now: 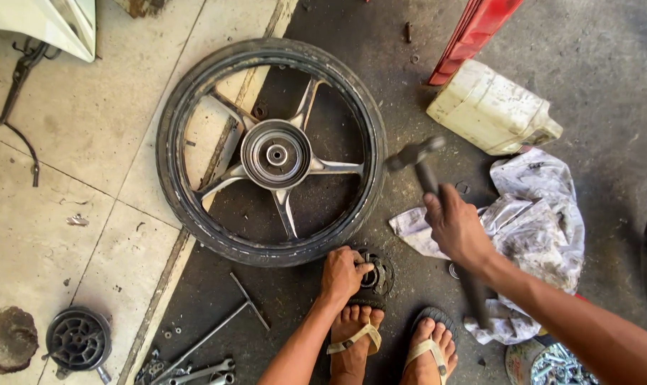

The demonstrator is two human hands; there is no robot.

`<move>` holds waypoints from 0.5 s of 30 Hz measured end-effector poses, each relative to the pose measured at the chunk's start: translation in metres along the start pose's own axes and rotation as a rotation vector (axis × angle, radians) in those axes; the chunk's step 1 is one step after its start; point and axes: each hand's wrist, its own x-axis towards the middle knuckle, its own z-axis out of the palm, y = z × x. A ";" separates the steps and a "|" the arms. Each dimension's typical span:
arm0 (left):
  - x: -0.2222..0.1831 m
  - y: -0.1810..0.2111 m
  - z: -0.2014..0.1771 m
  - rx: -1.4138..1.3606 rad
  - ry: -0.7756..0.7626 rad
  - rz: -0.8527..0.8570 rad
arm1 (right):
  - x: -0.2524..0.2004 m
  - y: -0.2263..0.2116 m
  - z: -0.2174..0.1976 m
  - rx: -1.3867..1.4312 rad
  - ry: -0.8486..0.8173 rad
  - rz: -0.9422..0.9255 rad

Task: Repairing and cleaning a motorcycle wheel and sprocket assembly using a hammer and cloth

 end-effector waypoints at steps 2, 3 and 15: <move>0.000 -0.001 0.003 0.000 -0.014 -0.026 | -0.014 -0.004 0.015 0.114 0.029 0.078; 0.000 -0.002 0.004 -0.004 -0.022 -0.027 | -0.017 0.008 0.026 0.110 0.027 0.086; -0.011 0.000 -0.001 -0.024 -0.017 0.044 | -0.008 0.065 0.057 -0.664 -0.203 -0.465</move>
